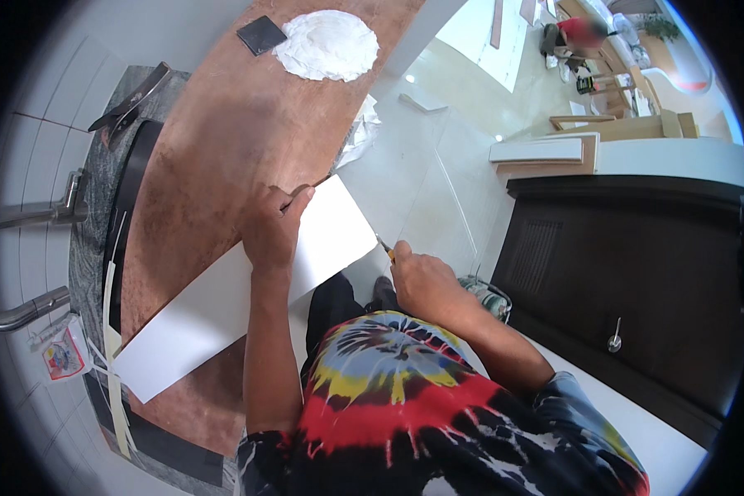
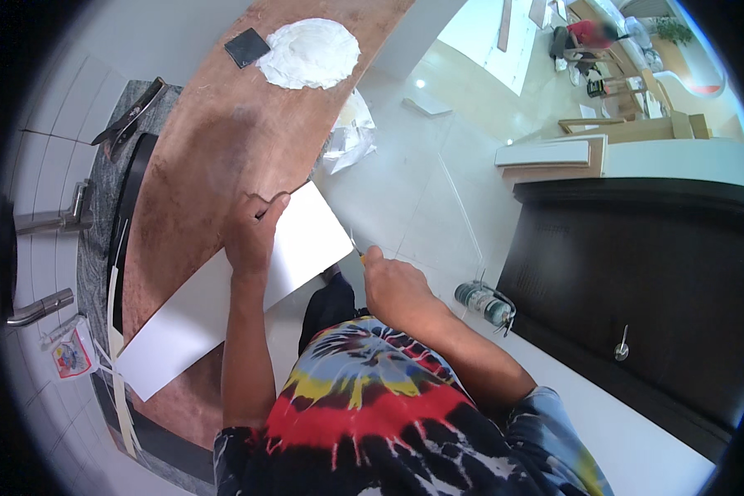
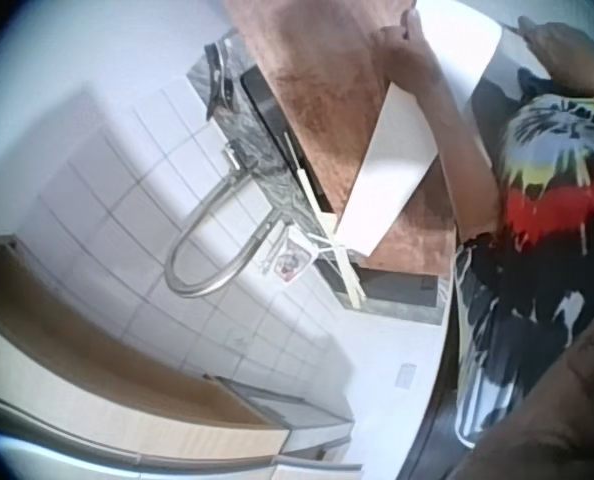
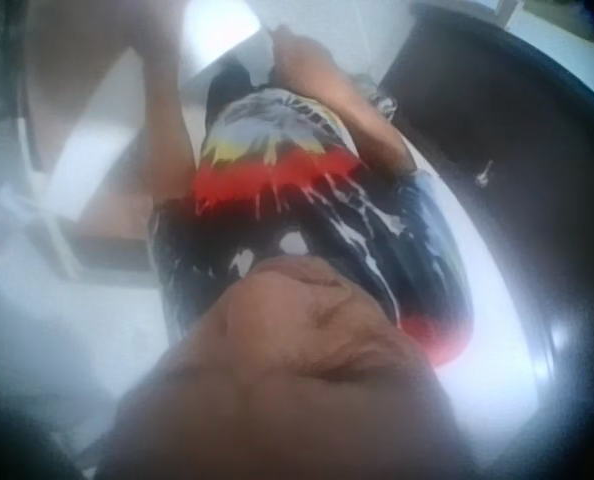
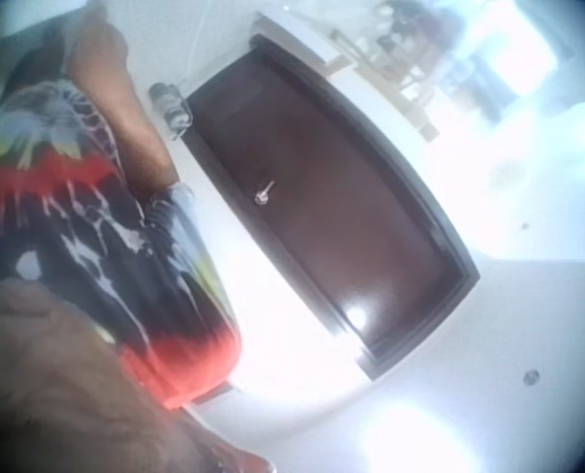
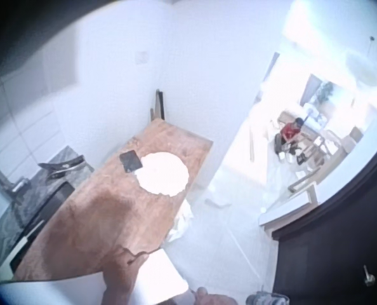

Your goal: The person cuts white rectangular panels on a countertop using shears and a utility knife. They repeatedly measure, score, and trim the panels, then place them aside. Another person in a green shirt is visible in the background handling materials.

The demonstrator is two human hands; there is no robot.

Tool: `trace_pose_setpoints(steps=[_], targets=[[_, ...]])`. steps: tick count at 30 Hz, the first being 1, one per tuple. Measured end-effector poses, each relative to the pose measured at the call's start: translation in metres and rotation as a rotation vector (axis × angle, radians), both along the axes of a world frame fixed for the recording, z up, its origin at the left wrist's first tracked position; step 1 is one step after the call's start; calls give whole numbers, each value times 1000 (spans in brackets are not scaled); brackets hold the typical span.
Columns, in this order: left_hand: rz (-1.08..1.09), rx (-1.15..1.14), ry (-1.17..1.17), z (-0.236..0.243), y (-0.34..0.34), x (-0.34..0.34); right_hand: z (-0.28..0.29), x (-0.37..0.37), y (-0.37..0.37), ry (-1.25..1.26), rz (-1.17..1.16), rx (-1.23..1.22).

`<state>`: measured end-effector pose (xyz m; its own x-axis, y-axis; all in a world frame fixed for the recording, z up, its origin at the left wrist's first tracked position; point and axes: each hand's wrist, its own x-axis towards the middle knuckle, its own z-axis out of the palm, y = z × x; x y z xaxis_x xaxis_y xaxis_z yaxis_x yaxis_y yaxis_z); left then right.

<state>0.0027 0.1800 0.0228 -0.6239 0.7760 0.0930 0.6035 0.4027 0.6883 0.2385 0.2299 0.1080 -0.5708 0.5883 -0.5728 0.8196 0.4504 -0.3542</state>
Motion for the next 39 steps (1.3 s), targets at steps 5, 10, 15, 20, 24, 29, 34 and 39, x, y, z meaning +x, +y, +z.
trace_pose_setpoints(steps=[5,10,15,20,24,29,34,39], targets=[[-13,28,38,4,2,2,-19,0,-4,17,-42,-13],[-5,9,-24,3,-1,2,-10,22,-10,-41,-67,-27],[-25,31,-20,2,-1,1,-46,39,-1,424,-368,131],[-145,240,136,-10,1,-1,-83,-23,32,604,-472,-43],[-323,46,157,1,-35,2,-69,-25,43,566,-331,-109],[-475,-368,236,32,-105,19,-107,6,-3,637,-243,-197],[-389,-592,205,70,-151,4,-58,-24,29,489,61,-503],[325,-292,-68,95,-179,29,-31,-117,156,502,62,25]])
